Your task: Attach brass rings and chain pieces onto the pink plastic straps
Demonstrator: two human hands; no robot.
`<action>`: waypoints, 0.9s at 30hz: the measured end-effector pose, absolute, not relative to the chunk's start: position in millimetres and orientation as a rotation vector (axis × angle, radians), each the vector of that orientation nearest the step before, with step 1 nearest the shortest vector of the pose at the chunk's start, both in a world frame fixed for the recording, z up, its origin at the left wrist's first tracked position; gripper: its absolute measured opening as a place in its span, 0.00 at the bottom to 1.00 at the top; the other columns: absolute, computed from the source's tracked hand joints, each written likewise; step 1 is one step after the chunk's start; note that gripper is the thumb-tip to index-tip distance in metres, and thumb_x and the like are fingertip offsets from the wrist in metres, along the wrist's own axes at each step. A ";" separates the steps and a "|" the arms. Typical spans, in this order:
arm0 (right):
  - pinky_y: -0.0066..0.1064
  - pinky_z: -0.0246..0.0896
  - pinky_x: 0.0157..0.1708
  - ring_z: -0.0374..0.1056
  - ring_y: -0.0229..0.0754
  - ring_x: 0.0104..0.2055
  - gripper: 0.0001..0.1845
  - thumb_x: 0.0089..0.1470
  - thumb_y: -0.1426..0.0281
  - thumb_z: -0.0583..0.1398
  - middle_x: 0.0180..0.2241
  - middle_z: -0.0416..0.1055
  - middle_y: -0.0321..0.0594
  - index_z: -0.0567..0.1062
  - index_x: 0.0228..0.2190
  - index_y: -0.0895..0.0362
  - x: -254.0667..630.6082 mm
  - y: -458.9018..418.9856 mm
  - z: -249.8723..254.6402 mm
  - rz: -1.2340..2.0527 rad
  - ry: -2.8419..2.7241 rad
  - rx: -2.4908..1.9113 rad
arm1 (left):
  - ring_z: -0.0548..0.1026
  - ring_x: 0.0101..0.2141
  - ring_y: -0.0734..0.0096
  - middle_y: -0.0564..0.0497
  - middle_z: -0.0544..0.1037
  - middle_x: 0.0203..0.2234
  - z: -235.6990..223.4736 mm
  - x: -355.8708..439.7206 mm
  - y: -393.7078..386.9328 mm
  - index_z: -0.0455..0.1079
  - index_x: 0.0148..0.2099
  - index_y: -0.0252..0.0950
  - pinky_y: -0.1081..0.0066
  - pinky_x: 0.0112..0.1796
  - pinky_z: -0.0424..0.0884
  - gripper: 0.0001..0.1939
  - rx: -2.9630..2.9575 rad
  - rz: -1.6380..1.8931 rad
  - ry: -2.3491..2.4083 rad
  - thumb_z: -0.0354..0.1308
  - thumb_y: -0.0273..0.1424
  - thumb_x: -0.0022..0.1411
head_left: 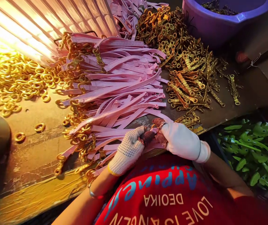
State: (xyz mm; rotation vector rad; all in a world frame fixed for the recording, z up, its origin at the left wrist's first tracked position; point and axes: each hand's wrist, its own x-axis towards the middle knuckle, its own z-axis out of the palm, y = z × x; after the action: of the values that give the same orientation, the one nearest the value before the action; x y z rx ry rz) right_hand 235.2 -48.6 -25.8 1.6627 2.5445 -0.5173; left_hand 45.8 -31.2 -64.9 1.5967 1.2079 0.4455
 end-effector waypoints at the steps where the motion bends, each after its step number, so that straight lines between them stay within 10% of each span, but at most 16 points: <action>1: 0.32 0.64 0.37 0.76 0.48 0.40 0.10 0.62 0.69 0.58 0.40 0.79 0.49 0.76 0.44 0.58 236.3 -47.1 -22.4 -0.532 2.499 1.652 | 0.74 0.30 0.65 0.52 0.78 0.25 -63.9 46.8 -32.1 0.70 0.30 0.37 0.70 0.38 0.72 0.16 1.612 0.463 1.239 0.52 0.39 0.67; 18: 0.35 0.55 0.24 0.74 0.47 0.29 0.13 0.66 0.75 0.51 0.29 0.78 0.44 0.75 0.42 0.59 236.4 -67.0 -49.1 -0.371 2.555 1.471 | 0.74 0.28 0.66 0.50 0.81 0.29 -74.6 38.6 -27.0 0.79 0.37 0.38 0.71 0.31 0.72 0.12 1.522 0.416 1.186 0.56 0.29 0.54; 23: 0.40 0.64 0.37 0.72 0.53 0.42 0.13 0.66 0.64 0.58 0.42 0.76 0.52 0.77 0.44 0.60 271.6 -72.9 -28.0 -0.110 2.599 1.707 | 0.57 0.16 0.81 0.57 0.69 0.19 -51.7 16.9 -18.4 0.77 0.48 0.35 0.82 0.15 0.52 0.18 0.841 0.673 1.313 0.64 0.42 0.62; 27: 0.39 0.65 0.47 0.72 0.51 0.46 0.16 0.67 0.66 0.55 0.46 0.76 0.51 0.76 0.49 0.61 307.6 -9.3 -21.4 0.033 2.495 2.170 | 0.61 0.17 0.80 0.48 0.78 0.31 -42.0 20.6 -13.8 0.75 0.55 0.36 0.82 0.12 0.51 0.26 0.405 0.576 1.059 0.62 0.48 0.62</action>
State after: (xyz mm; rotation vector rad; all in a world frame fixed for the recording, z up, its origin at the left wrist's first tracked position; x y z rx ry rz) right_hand 307.6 -9.3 -21.4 2.1696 2.4954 0.0333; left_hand 20.6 -13.8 -42.0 0.4053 1.0594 0.5761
